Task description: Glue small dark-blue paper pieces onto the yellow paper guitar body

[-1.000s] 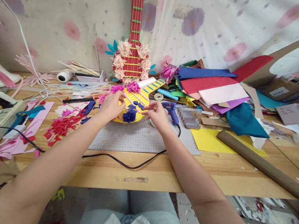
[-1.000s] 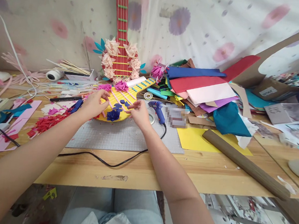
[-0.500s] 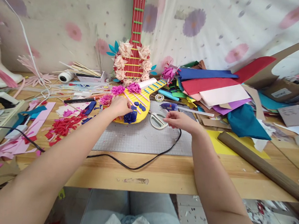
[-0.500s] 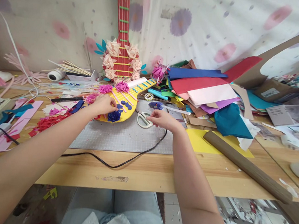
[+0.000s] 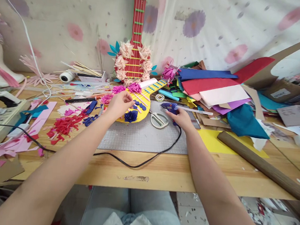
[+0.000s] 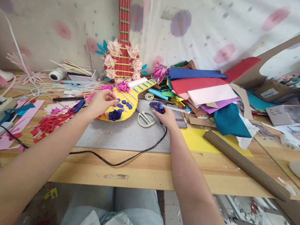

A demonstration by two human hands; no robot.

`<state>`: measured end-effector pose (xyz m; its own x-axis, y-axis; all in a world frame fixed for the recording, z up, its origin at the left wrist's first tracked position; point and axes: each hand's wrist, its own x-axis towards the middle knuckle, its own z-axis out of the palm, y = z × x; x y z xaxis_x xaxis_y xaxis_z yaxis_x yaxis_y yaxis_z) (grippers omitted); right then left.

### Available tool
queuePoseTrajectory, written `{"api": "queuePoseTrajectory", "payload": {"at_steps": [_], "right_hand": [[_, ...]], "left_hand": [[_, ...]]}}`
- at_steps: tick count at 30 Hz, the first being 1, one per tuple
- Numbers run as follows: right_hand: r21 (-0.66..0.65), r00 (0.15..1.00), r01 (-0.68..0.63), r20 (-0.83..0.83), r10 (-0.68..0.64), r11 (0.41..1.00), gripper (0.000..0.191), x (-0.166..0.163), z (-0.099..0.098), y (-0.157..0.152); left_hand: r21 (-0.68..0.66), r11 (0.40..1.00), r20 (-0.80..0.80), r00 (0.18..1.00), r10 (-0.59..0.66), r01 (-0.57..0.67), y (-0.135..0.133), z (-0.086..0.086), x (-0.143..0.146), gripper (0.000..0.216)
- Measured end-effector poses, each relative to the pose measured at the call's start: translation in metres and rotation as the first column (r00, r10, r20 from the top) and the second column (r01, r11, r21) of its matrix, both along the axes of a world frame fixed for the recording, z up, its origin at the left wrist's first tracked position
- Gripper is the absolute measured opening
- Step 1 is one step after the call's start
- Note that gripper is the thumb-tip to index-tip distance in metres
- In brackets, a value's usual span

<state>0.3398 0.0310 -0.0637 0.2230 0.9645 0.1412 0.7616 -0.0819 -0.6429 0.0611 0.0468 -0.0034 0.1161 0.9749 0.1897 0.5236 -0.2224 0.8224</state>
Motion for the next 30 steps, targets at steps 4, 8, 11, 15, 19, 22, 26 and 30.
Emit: {"api": "queuePoseTrajectory", "payload": {"at_steps": [4, 8, 11, 15, 19, 22, 26, 30], "right_hand": [[-0.052, 0.994, 0.105, -0.011, -0.106, 0.993, 0.044, -0.009, -0.011, 0.006], [-0.062, 0.991, 0.122, -0.046, -0.125, 0.991, 0.043, -0.007, -0.014, 0.007], [-0.036, 0.956, 0.105, -0.272, -0.110, 0.994, 0.038, -0.004, -0.010, 0.002], [0.112, 0.818, -0.072, -0.562, 0.123, 0.991, 0.039, 0.006, 0.007, -0.014], [0.025, 0.800, -0.335, -0.520, 0.298, 0.942, 0.043, 0.015, 0.017, -0.039], [-0.053, 0.824, -0.380, -0.473, 0.311, 0.924, 0.043, 0.018, 0.014, -0.052], [-0.048, 0.848, -0.357, -0.436, 0.302, 0.933, 0.043, 0.017, 0.010, -0.057], [-0.073, 0.885, -0.327, -0.373, 0.278, 0.942, 0.045, 0.009, 0.012, -0.057]], "left_hand": [[-0.026, 1.000, 0.284, 0.959, -0.003, 0.011, -0.029, -0.015, 0.023, 0.023], [-0.060, 0.987, 0.338, 0.934, -0.120, 0.148, -0.060, -0.043, 0.064, 0.018], [-0.126, 0.966, 0.366, 0.916, -0.166, 0.226, -0.067, -0.067, 0.085, 0.016], [-0.220, 0.962, 0.488, 0.872, -0.035, 0.162, -0.059, -0.090, 0.088, 0.019], [-0.226, 0.968, 0.514, 0.857, 0.025, 0.107, -0.053, -0.097, 0.084, 0.019], [-0.204, 0.977, 0.493, 0.869, 0.051, 0.059, -0.052, -0.097, 0.084, 0.017], [-0.212, 0.977, 0.514, 0.850, 0.113, -0.002, -0.048, -0.095, 0.084, 0.016], [-0.258, 0.966, 0.581, 0.794, 0.179, -0.029, -0.046, -0.090, 0.082, 0.017]]}}
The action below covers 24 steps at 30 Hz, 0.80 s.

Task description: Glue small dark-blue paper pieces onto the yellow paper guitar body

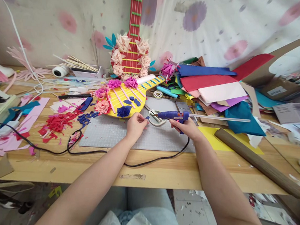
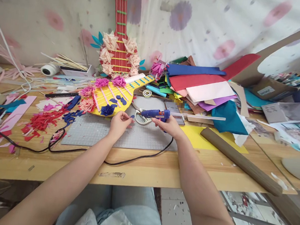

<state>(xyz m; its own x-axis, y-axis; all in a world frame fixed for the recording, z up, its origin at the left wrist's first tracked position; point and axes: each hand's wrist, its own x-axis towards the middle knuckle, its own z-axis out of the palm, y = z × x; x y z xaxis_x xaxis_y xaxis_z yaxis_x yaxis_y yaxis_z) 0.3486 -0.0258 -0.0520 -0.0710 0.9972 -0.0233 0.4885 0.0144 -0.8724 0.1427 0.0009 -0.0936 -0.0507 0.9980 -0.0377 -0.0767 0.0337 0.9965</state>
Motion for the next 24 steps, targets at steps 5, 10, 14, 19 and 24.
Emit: {"api": "queuePoseTrajectory", "payload": {"at_steps": [5, 10, 14, 19, 24], "right_hand": [[0.024, 0.997, 0.020, 0.075, -0.022, 1.000, 0.047, -0.0085, 0.0000, 0.0006], [0.028, 0.993, 0.020, 0.115, -0.024, 0.999, 0.047, -0.0086, -0.0010, 0.0013], [0.030, 0.992, 0.012, 0.126, -0.016, 0.999, 0.046, -0.0086, -0.0013, 0.0015], [0.011, 0.990, 0.021, 0.136, -0.023, 1.000, 0.045, -0.0087, -0.0022, 0.0017], [0.011, 0.992, 0.016, 0.125, -0.018, 1.000, 0.045, -0.0092, -0.0017, 0.0016]], "left_hand": [[-0.043, 0.999, 0.024, 1.000, 0.007, -0.006, -0.0011, 0.0045, -0.0003, 0.019], [-0.037, 0.999, 0.021, 1.000, 0.011, -0.010, -0.0015, 0.0037, 0.0003, 0.019], [-0.034, 0.999, 0.011, 1.000, 0.010, -0.010, -0.0016, 0.0038, 0.0000, 0.019], [-0.030, 1.000, 0.008, 1.000, 0.008, -0.008, -0.0015, 0.0028, -0.0003, 0.018], [-0.032, 0.999, 0.007, 1.000, 0.001, -0.001, -0.0023, 0.0036, -0.0002, 0.019]]}}
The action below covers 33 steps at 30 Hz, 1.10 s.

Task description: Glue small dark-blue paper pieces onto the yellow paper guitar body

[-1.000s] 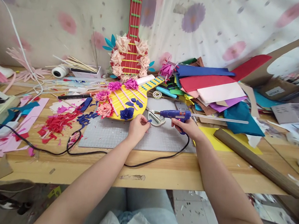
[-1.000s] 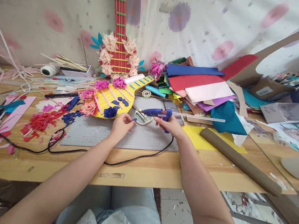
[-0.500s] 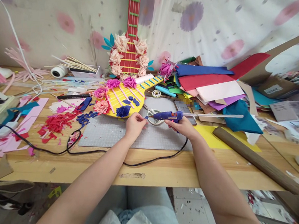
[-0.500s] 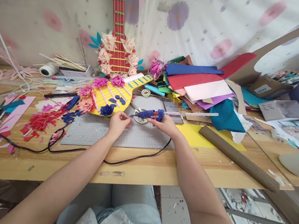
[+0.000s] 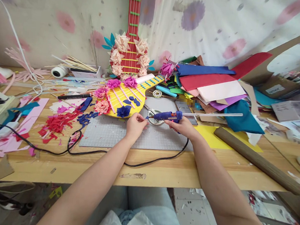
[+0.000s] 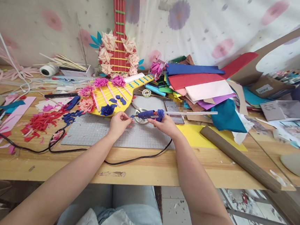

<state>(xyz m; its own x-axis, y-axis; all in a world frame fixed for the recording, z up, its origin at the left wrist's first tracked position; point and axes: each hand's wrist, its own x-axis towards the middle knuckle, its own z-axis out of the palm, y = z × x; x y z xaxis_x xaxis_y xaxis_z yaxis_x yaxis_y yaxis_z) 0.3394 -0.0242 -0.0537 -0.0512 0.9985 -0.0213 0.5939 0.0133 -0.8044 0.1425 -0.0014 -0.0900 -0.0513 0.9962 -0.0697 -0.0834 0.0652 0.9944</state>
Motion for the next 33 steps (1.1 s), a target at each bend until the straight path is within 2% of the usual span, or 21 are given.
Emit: {"api": "queuePoseTrajectory", "payload": {"at_steps": [15, 20, 22, 25, 27, 30, 33], "right_hand": [[-0.004, 0.999, 0.014, -0.048, -0.014, 1.000, 0.044, -0.004, 0.000, 0.001], [0.026, 0.982, -0.044, -0.183, 0.048, 0.999, 0.048, -0.001, -0.003, 0.003], [0.072, 0.959, -0.021, -0.279, 0.040, 0.997, 0.048, 0.001, -0.006, 0.007], [0.127, 0.922, 0.144, -0.377, -0.086, 0.981, 0.047, 0.002, -0.010, 0.017], [0.124, 0.904, 0.277, -0.370, -0.215, 0.953, 0.046, 0.001, -0.013, 0.028], [0.105, 0.895, 0.392, -0.272, -0.352, 0.914, 0.047, -0.001, -0.017, 0.046], [0.117, 0.912, 0.408, -0.088, -0.400, 0.905, 0.047, -0.003, -0.021, 0.062]], "left_hand": [[0.011, 1.000, 0.016, 1.000, -0.002, 0.002, 0.001, -0.003, 0.001, 0.020], [0.005, 1.000, 0.051, 0.999, -0.010, 0.010, 0.000, -0.002, 0.001, 0.023], [0.001, 1.000, 0.067, 0.998, -0.020, 0.020, -0.001, -0.001, 0.000, 0.025], [0.010, 0.999, 0.107, 0.993, -0.043, 0.042, -0.001, 0.000, -0.001, 0.027], [0.032, 0.998, 0.135, 0.989, -0.059, 0.055, -0.001, 0.000, -0.001, 0.028], [0.060, 0.996, 0.162, 0.983, -0.082, 0.073, 0.001, -0.003, -0.001, 0.018], [0.068, 0.996, 0.180, 0.981, -0.075, 0.064, 0.001, -0.004, -0.001, 0.011]]}}
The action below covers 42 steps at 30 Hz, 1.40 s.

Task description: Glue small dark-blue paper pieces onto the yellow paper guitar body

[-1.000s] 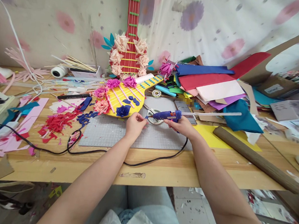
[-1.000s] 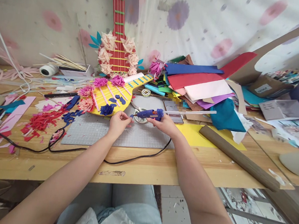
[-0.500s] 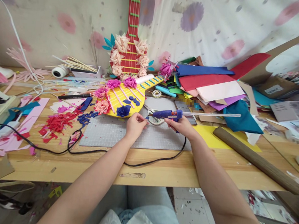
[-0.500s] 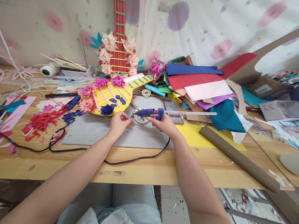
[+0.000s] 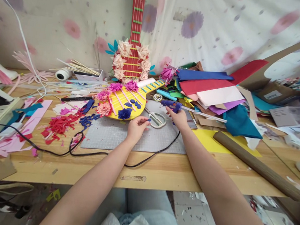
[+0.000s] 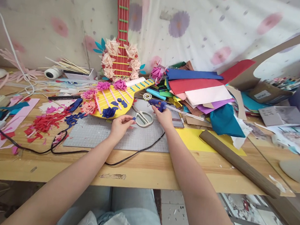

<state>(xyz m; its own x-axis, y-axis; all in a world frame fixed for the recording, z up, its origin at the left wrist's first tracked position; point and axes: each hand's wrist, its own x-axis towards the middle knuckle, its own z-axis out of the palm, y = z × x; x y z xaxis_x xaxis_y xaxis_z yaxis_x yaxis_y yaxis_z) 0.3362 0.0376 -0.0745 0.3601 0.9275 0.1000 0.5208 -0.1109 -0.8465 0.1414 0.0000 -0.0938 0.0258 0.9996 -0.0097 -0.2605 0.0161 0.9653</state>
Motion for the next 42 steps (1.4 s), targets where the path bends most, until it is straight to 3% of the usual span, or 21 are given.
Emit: {"api": "queuePoseTrajectory", "payload": {"at_steps": [6, 12, 14, 16, 18, 19, 24, 32, 35, 38, 40, 42], "right_hand": [[-0.077, 0.951, 0.034, 0.310, -0.008, 0.996, 0.046, -0.003, -0.004, 0.010], [-0.037, 0.892, 0.130, 0.441, -0.100, 0.991, 0.045, 0.004, 0.013, -0.028], [-0.078, 0.923, 0.067, 0.384, -0.032, 0.995, 0.042, -0.001, 0.021, -0.042], [-0.088, 0.966, -0.139, 0.208, 0.155, 0.986, 0.039, -0.015, 0.028, -0.051], [-0.004, 0.924, -0.378, -0.063, 0.377, 0.926, 0.039, -0.035, 0.032, -0.055], [0.065, 0.882, -0.429, -0.184, 0.433, 0.901, 0.039, -0.046, 0.032, -0.055], [0.187, 0.799, -0.396, -0.412, 0.438, 0.899, 0.037, -0.084, 0.025, -0.050], [0.235, 0.809, -0.309, -0.444, 0.385, 0.922, 0.033, -0.098, 0.024, -0.044], [0.248, 0.814, -0.290, -0.445, 0.374, 0.924, 0.031, -0.096, 0.026, -0.039], [0.163, 0.839, -0.274, -0.442, 0.318, 0.948, 0.026, -0.091, 0.028, -0.033], [0.082, 0.857, -0.272, -0.433, 0.281, 0.959, 0.022, -0.088, 0.030, -0.031], [0.026, 0.873, -0.286, -0.405, 0.271, 0.958, 0.023, -0.089, 0.030, -0.030]], "left_hand": [[-0.026, 0.999, 0.116, 0.993, 0.022, -0.019, -0.009, 0.012, 0.001, 0.012], [-0.114, 0.993, 0.336, 0.940, 0.049, -0.011, -0.018, 0.026, 0.002, 0.018], [-0.164, 0.986, 0.415, 0.908, 0.057, 0.013, -0.018, 0.028, 0.003, 0.016], [-0.219, 0.975, 0.475, 0.877, 0.071, 0.040, -0.019, 0.030, 0.004, 0.014], [-0.257, 0.964, 0.509, 0.857, 0.078, 0.065, -0.019, 0.030, 0.004, 0.011], [-0.269, 0.960, 0.516, 0.853, 0.081, 0.071, -0.019, 0.030, 0.003, 0.010], [-0.281, 0.958, 0.513, 0.853, 0.100, 0.056, -0.017, 0.030, -0.003, 0.010], [-0.252, 0.967, 0.481, 0.873, 0.085, 0.045, -0.014, 0.032, -0.007, 0.012], [-0.130, 0.991, 0.330, 0.944, 0.008, 0.037, -0.018, 0.036, -0.014, 0.019], [0.184, 0.981, -0.065, 0.995, 0.081, -0.067, -0.018, 0.046, -0.034, 0.026], [0.465, 0.881, -0.352, 0.896, 0.273, -0.086, -0.013, 0.054, -0.055, 0.034], [0.595, 0.799, -0.607, 0.701, 0.375, 0.088, -0.005, 0.061, -0.077, 0.049]]}}
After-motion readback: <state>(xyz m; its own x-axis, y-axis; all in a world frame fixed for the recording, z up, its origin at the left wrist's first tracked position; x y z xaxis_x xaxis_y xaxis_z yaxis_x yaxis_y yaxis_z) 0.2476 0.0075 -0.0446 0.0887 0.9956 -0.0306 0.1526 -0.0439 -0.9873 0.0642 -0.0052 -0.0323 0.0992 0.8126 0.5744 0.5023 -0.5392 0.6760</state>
